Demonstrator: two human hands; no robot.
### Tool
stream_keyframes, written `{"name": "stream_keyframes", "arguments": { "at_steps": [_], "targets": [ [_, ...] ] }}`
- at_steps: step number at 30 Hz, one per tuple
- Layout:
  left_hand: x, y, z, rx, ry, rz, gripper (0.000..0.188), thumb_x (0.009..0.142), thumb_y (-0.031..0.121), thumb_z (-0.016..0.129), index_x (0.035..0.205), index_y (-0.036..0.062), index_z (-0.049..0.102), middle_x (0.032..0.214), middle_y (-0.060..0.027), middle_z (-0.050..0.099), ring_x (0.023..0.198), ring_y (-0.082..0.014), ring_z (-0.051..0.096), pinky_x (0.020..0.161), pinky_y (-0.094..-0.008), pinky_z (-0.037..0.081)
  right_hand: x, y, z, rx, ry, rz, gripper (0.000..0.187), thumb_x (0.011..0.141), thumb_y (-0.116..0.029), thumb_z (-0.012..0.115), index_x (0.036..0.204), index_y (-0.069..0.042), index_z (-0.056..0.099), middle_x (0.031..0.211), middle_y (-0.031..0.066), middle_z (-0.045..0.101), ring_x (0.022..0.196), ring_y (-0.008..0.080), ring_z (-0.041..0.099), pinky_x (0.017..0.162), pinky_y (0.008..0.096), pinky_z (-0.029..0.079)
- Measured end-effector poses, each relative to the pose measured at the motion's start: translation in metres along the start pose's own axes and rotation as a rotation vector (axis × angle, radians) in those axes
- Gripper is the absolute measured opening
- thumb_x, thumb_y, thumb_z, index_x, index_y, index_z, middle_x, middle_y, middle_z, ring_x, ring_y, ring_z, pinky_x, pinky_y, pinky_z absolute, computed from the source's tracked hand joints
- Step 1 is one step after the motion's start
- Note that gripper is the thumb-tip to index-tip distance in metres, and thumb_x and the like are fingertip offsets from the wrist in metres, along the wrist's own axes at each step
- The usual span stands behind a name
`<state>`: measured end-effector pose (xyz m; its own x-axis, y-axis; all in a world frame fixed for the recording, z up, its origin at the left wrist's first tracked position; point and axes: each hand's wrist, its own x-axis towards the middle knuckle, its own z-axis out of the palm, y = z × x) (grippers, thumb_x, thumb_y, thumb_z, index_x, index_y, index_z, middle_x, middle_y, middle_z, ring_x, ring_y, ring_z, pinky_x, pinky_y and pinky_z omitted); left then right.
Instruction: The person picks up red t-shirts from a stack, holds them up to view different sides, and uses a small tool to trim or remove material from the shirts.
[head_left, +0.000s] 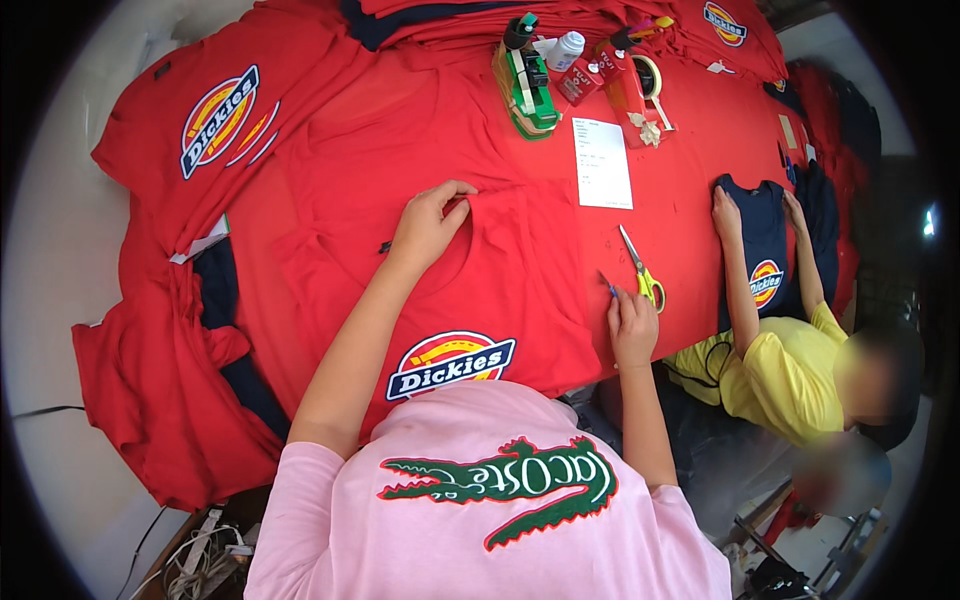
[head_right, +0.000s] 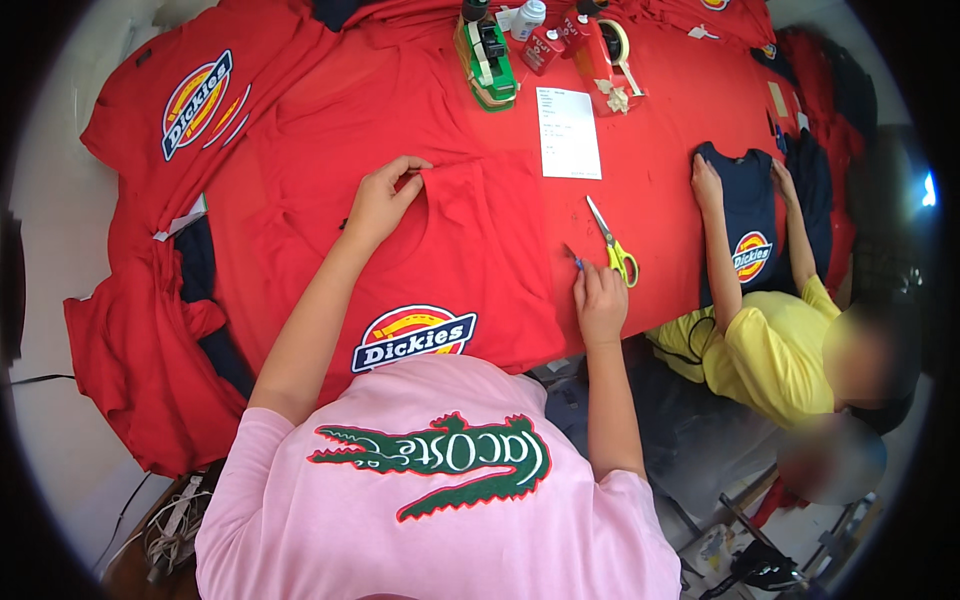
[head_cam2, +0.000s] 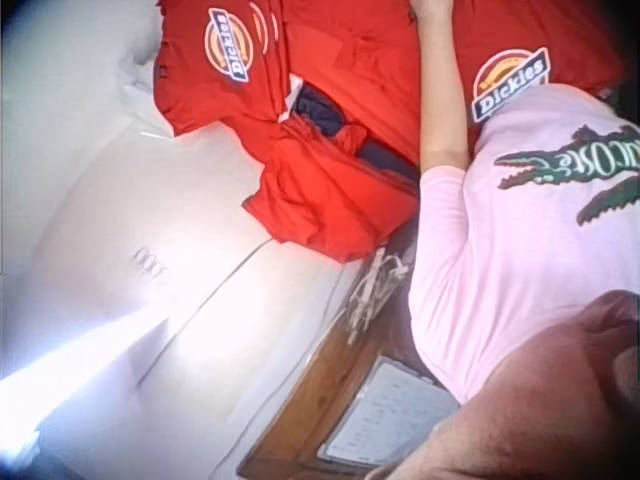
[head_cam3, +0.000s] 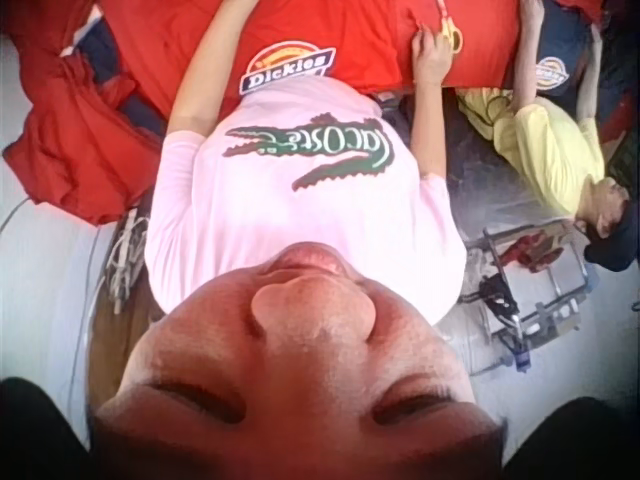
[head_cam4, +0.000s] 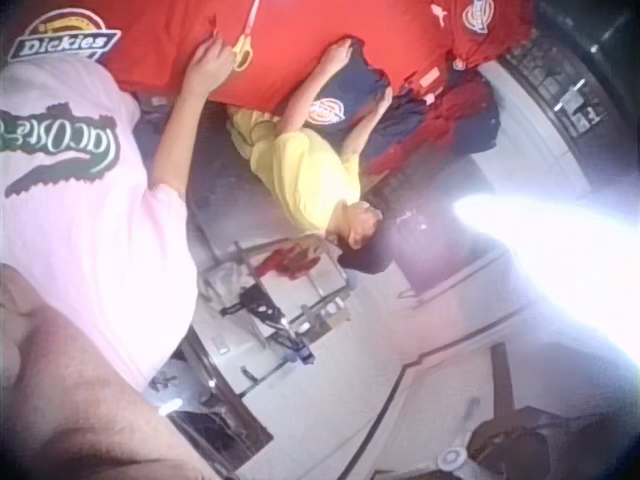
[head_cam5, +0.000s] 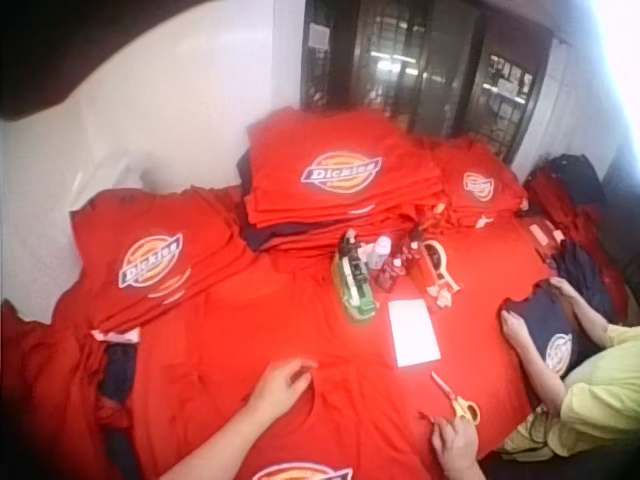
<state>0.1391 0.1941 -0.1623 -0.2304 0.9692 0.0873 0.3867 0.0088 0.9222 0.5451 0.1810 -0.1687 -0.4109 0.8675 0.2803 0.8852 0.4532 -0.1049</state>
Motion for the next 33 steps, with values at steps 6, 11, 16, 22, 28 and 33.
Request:
{"name": "stream_keyframes", "arguments": {
  "at_steps": [6, 11, 16, 22, 28, 33],
  "targets": [
    [-0.039, 0.06, -0.015, 0.15, -0.022, 0.075, 0.015, 0.087, 0.006, 0.076, 0.101, 0.0021, 0.074, 0.097, -0.0094, 0.074, 0.096, -0.027, 0.071, 0.088, -0.0346, 0.054, 0.035, -0.064, -0.004, 0.876, 0.027, 0.477, 0.016, 0.11, -0.01, 0.049, 0.112, -0.002, 0.061, 0.079, -0.0008, 0.055, 0.07, 0.0065, 0.054, 0.062, 0.0254, 0.044],
    [-0.066, 0.078, -0.016, 0.186, 0.065, 0.188, 0.015, 0.08, 0.006, 0.079, 0.094, 0.0032, 0.074, 0.086, -0.0099, 0.071, 0.09, -0.0278, 0.068, 0.084, -0.038, 0.053, 0.07, -0.166, -0.069, 1.003, -0.212, 0.282, 0.027, 0.099, -0.026, 0.074, 0.107, -0.002, 0.067, 0.074, 0.0039, 0.061, 0.064, 0.0105, 0.054, 0.058, 0.0298, 0.045],
    [-0.078, 0.093, -0.024, 0.208, 0.066, 0.26, 0.017, 0.076, 0.006, 0.079, 0.092, 0.0026, 0.073, 0.083, -0.0101, 0.069, 0.088, -0.0288, 0.067, 0.086, -0.0394, 0.052, 0.078, -0.187, -0.091, 0.772, -0.256, 0.108, 0.027, 0.091, -0.03, 0.081, 0.101, -0.006, 0.075, 0.072, 0.0094, 0.065, 0.057, 0.0198, 0.059, 0.054, 0.0347, 0.046],
    [-0.083, 0.096, -0.03, 0.188, 0.058, 0.28, 0.016, 0.076, 0.006, 0.079, 0.09, 0.0028, 0.073, 0.083, -0.0107, 0.069, 0.086, -0.0289, 0.067, 0.088, -0.0397, 0.052, 0.077, -0.182, -0.09, 0.846, -0.251, 0.09, 0.026, 0.092, -0.029, 0.08, 0.104, -0.006, 0.077, 0.073, 0.0104, 0.066, 0.06, 0.0197, 0.061, 0.056, 0.0345, 0.047],
    [-0.083, 0.095, -0.03, 0.165, 0.041, 0.291, 0.015, 0.076, 0.005, 0.078, 0.09, 0.0028, 0.073, 0.083, -0.0099, 0.069, 0.085, -0.0278, 0.068, 0.088, -0.0385, 0.052, 0.075, -0.178, -0.087, 0.868, -0.242, 0.072, 0.025, 0.092, -0.027, 0.08, 0.105, -0.005, 0.077, 0.076, 0.0119, 0.068, 0.062, 0.0198, 0.061, 0.057, 0.0346, 0.047],
    [-0.081, 0.094, -0.03, 0.139, 0.004, 0.294, 0.016, 0.076, 0.004, 0.077, 0.092, 0.0031, 0.074, 0.084, -0.0093, 0.07, 0.084, -0.0261, 0.068, 0.088, -0.0374, 0.052, 0.076, -0.174, -0.083, 0.933, -0.257, 0.074, 0.024, 0.093, -0.025, 0.08, 0.105, -0.004, 0.076, 0.075, 0.0112, 0.067, 0.061, 0.0188, 0.06, 0.057, 0.034, 0.046]
  ]
}}
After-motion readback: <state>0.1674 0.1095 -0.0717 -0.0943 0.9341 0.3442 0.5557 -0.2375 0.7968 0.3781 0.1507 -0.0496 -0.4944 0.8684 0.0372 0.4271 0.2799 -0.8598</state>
